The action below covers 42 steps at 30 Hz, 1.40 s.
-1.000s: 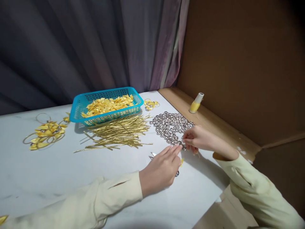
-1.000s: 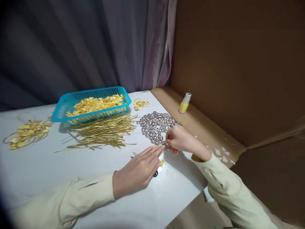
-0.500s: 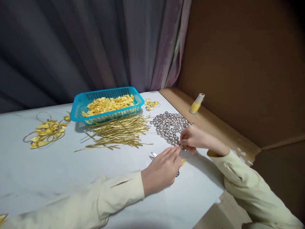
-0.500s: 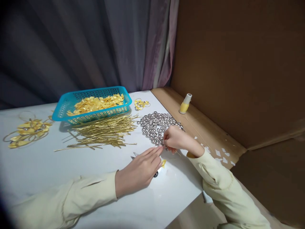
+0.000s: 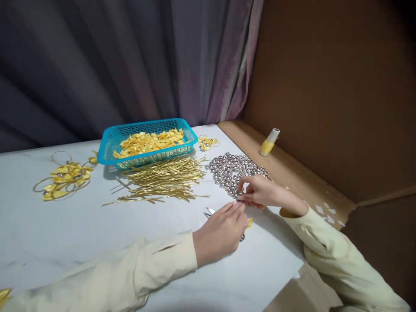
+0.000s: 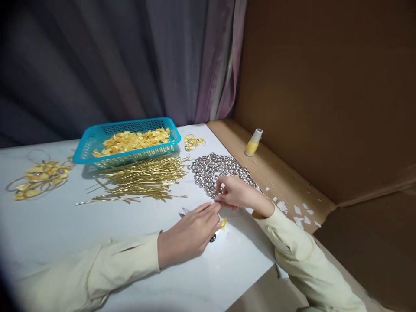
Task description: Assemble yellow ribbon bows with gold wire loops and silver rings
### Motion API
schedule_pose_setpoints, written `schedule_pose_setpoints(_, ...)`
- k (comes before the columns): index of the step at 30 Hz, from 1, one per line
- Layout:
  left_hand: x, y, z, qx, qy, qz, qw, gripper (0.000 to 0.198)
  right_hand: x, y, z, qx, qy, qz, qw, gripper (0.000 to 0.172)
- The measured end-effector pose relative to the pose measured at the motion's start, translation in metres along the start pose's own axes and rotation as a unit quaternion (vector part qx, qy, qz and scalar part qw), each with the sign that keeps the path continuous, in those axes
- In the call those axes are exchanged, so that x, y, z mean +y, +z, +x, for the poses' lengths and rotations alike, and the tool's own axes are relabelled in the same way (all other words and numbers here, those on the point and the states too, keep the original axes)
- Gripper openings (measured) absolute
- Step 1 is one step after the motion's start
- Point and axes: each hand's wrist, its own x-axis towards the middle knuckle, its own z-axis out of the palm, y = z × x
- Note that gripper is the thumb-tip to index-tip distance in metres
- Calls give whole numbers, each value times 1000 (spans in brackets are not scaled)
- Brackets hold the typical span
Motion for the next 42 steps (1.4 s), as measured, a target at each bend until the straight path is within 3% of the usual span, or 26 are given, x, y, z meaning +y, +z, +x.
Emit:
schedule_pose_setpoints(11, 5, -9, -13, 1, 19, 2, 1000, 21, -3, 13, 1, 43, -27, -45, 998, 7)
schedule_pose_setpoints(15, 10, -26, -28, -3, 34, -1, 999, 22, -6, 10, -9, 23, -47, 68, 996, 10)
schedule_pose_setpoints(18, 12, -45, -44, 3, 33, 7, 999, 23, -17, 11, -18, 34, -78, 240, 967, 21)
schedule_pose_setpoints(23, 9, -76, -83, 50, -16, 9, 999, 26, -49, 20, -24, -2, -122, 390, 913, 19)
schedule_pose_setpoints(29, 4, -100, -130, 83, -99, 12, 992, 28, -95, 31, -11, -38, -136, 477, 867, 17)
schedule_pose_setpoints(34, 3, -104, -158, 103, -172, -11, 980, 29, -116, 63, 7, -44, -141, 518, 842, 19)
schedule_pose_setpoints(38, -3, -97, -171, 80, -229, -30, 970, 31, -116, 88, 20, -62, -134, 499, 854, 22)
schedule_pose_setpoints(42, -11, -95, -176, 83, -249, -18, 965, 30, -104, 88, 21, 10, -146, 371, 917, 23)
